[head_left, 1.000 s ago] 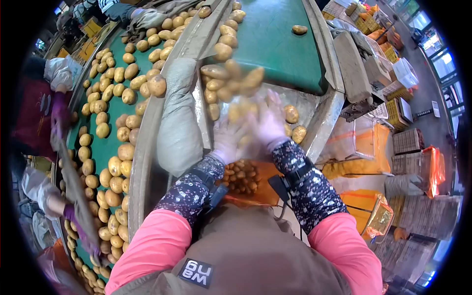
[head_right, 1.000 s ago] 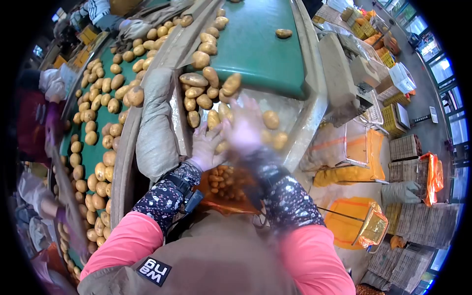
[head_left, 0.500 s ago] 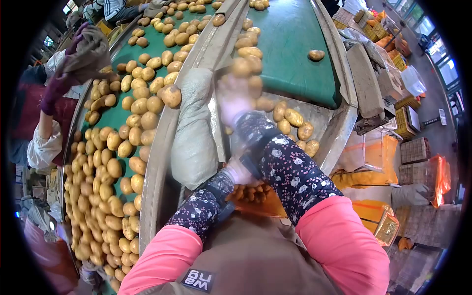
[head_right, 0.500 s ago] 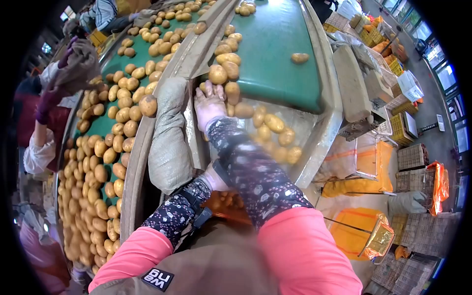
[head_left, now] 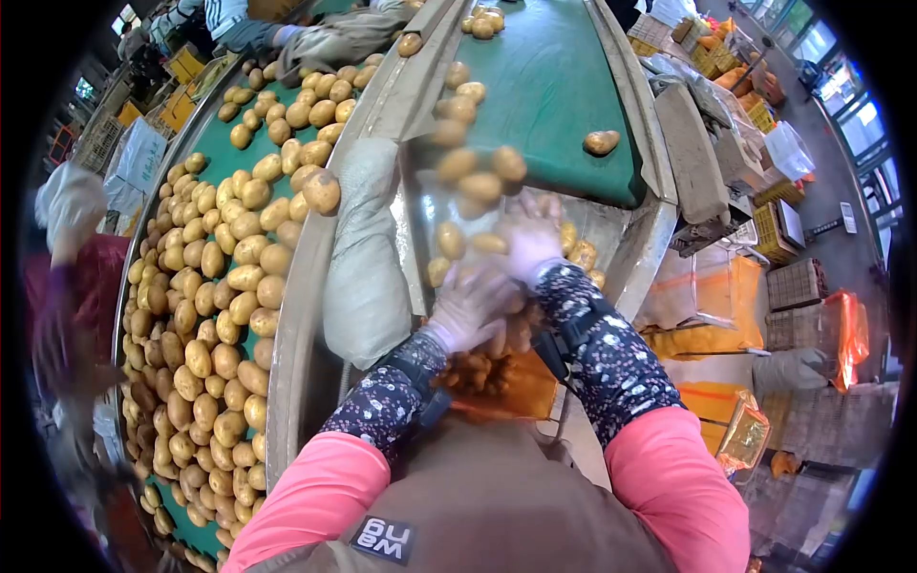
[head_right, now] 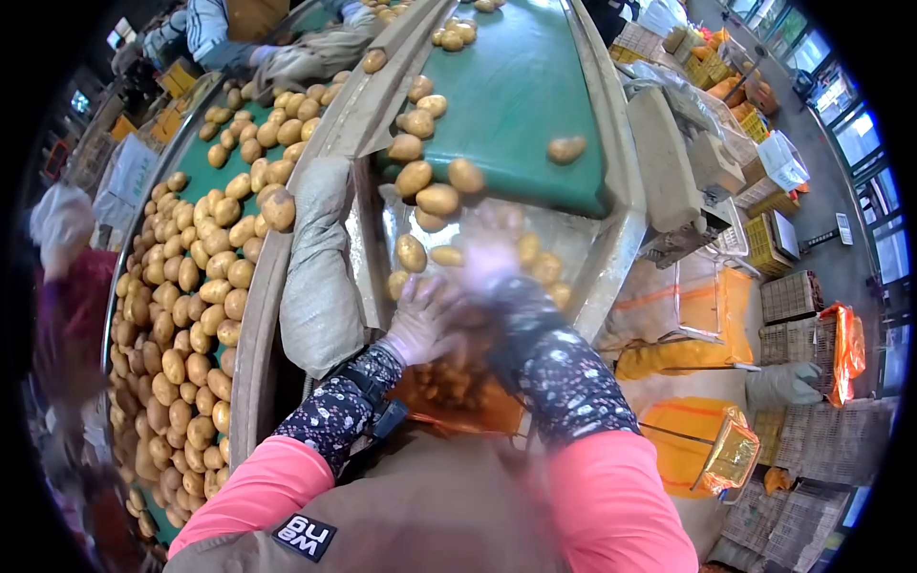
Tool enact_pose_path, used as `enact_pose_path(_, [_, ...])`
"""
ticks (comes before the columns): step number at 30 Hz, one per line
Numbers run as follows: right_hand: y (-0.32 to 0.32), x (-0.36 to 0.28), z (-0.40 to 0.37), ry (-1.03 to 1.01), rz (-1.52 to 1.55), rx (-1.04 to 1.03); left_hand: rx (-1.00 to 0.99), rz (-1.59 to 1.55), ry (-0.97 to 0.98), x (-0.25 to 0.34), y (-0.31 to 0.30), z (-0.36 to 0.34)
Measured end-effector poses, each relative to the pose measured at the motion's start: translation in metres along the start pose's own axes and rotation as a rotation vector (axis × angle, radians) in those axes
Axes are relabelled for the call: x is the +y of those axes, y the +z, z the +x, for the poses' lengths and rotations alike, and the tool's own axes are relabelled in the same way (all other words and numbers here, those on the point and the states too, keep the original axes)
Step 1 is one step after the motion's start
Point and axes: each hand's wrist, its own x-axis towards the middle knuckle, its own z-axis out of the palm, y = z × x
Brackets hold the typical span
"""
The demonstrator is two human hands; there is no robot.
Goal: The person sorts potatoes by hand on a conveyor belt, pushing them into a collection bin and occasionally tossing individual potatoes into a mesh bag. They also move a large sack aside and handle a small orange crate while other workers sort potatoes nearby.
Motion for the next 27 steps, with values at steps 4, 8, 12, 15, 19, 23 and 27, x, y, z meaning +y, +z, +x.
enact_pose_path(4, [-0.007, 0.023, -0.023, 0.323, -0.027, 0.059, -0.013, -0.048, -0.226, -0.006, 0.004, 0.011])
enact_pose_path(8, [-0.012, 0.03, -0.037, 0.701, 0.283, -0.111, -0.122, 0.052, -0.365, -0.012, -0.004, 0.034])
enact_pose_path(12, [-0.031, 0.009, -0.042, 0.492, 0.31, -0.263, -0.103, -0.007, -0.308, -0.024, -0.002, 0.038])
enact_pose_path(15, [-0.007, -0.005, -0.048, 0.464, 0.151, -0.179, -0.08, -0.045, -0.239, -0.031, -0.001, 0.037])
enact_pose_path(19, [-0.001, -0.009, -0.066, 0.399, 0.112, -0.106, -0.088, -0.13, -0.013, -0.035, -0.004, 0.034])
enact_pose_path(23, [0.003, -0.023, -0.085, 0.38, 0.138, 0.163, -0.035, -0.167, 0.022, -0.032, -0.004, 0.034])
enact_pose_path(27, [0.001, -0.03, -0.091, 0.375, 0.306, -0.081, -0.141, -0.213, 0.099, -0.03, -0.017, 0.054])
